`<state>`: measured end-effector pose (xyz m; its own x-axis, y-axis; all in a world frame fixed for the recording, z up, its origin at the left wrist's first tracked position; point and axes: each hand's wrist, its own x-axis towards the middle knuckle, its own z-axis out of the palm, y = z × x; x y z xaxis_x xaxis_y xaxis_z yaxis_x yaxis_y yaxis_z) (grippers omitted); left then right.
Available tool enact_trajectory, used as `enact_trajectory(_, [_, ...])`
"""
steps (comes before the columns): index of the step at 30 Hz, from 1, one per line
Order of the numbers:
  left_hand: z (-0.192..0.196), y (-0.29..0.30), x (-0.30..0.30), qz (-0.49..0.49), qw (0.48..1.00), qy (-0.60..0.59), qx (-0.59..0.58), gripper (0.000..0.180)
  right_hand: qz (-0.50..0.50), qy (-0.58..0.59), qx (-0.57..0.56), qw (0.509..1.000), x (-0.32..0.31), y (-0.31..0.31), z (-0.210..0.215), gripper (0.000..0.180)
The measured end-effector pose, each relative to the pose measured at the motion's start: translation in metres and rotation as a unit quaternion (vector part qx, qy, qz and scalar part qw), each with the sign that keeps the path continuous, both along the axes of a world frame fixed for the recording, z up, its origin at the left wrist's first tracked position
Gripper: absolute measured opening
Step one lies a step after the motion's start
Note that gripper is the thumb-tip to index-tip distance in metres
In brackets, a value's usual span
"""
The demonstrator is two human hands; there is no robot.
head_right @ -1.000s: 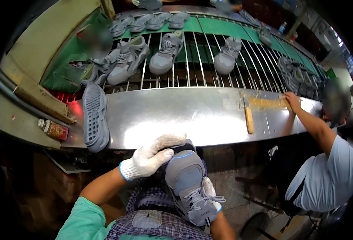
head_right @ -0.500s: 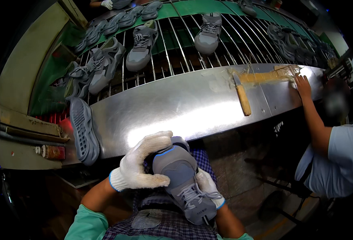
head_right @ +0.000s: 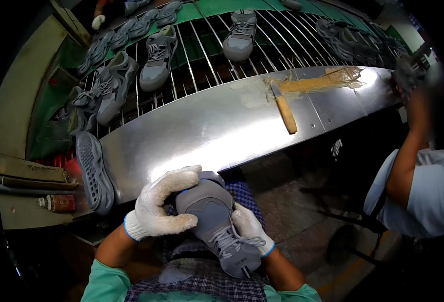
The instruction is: The person processes shoes on a factory line, picking up grey shoes from a conveyor, using a small blade to trim or clean the soles and edges, and placing them back onto the belt.
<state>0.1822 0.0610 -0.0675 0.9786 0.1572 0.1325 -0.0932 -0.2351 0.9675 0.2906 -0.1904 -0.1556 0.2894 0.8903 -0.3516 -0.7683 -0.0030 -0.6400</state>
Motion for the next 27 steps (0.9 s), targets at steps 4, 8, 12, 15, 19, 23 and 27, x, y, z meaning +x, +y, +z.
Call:
enact_trajectory(4, [-0.001,0.004,0.014,-0.03,0.999,0.004,0.023,0.082,-0.044,0.009,-0.043,0.998,-0.006,-0.003,0.004,0.071])
enact_trajectory(8, [-0.029,0.005,0.023,-0.064,0.995,0.063,-0.049,0.096,-0.171,0.11,-0.077,0.976,-0.009,-0.013,-0.016,0.069])
enact_trajectory(12, [-0.06,-0.014,0.004,-0.054,0.995,0.089,-0.014,0.096,-0.242,0.174,0.054,0.953,0.028,-0.005,-0.095,0.059])
enact_trajectory(15, [-0.064,-0.031,0.01,-0.015,0.997,0.072,0.021,0.089,-0.26,0.206,0.118,0.936,0.045,-0.016,-0.14,0.052])
enact_trajectory(19, [-0.072,-0.034,0.011,-0.033,0.999,0.027,-0.004,0.08,-0.269,0.234,0.186,0.916,0.039,-0.002,-0.102,0.054])
enact_trajectory(23, [-0.067,-0.032,0.008,-0.045,0.998,0.028,-0.027,0.081,-0.277,0.242,0.205,0.907,0.028,0.017,-0.057,0.055])
enact_trajectory(27, [-0.065,-0.031,0.006,-0.053,0.995,0.051,-0.062,0.081,-0.297,0.269,0.226,0.888,0.013,0.04,-0.036,0.057])
